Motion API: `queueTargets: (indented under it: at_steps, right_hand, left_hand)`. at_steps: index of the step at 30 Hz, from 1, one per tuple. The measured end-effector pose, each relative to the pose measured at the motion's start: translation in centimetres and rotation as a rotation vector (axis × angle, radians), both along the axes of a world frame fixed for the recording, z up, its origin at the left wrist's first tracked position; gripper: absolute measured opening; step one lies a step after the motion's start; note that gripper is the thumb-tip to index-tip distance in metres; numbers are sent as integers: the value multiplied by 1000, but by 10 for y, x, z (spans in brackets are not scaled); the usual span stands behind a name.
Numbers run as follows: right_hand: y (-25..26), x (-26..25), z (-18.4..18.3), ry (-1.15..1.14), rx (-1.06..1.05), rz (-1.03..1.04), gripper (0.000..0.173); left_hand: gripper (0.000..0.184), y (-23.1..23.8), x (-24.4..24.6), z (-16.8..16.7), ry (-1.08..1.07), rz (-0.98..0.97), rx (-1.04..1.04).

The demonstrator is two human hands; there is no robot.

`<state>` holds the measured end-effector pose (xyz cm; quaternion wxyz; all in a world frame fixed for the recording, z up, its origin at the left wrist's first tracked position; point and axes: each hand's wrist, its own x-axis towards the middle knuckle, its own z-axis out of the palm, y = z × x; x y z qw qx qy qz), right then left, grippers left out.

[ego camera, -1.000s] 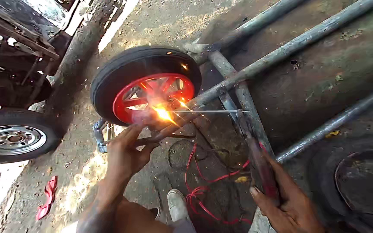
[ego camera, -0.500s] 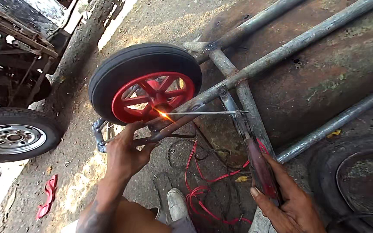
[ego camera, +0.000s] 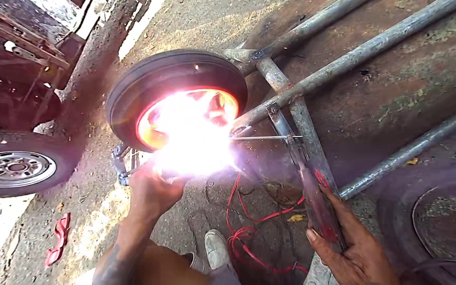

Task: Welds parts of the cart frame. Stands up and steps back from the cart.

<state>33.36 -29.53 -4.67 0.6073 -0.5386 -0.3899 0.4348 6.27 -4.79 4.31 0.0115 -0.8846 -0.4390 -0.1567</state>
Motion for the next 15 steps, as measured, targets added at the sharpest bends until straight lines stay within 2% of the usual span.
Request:
queueTargets:
  at_steps: [6,9,15]
  right_hand:
    - [-1,1,-2,-21,21,4,72]
    - [-4,2,5,-22,-41,-21,72]
    - [-4,3,2,-16,-29,-8,72]
  left_hand:
    - [52,0,-2,0,-21,-4,-8]
    - [56,3,-3,2,-11,-99,-6]
    - [59,4,-3,0,24,-102,40]
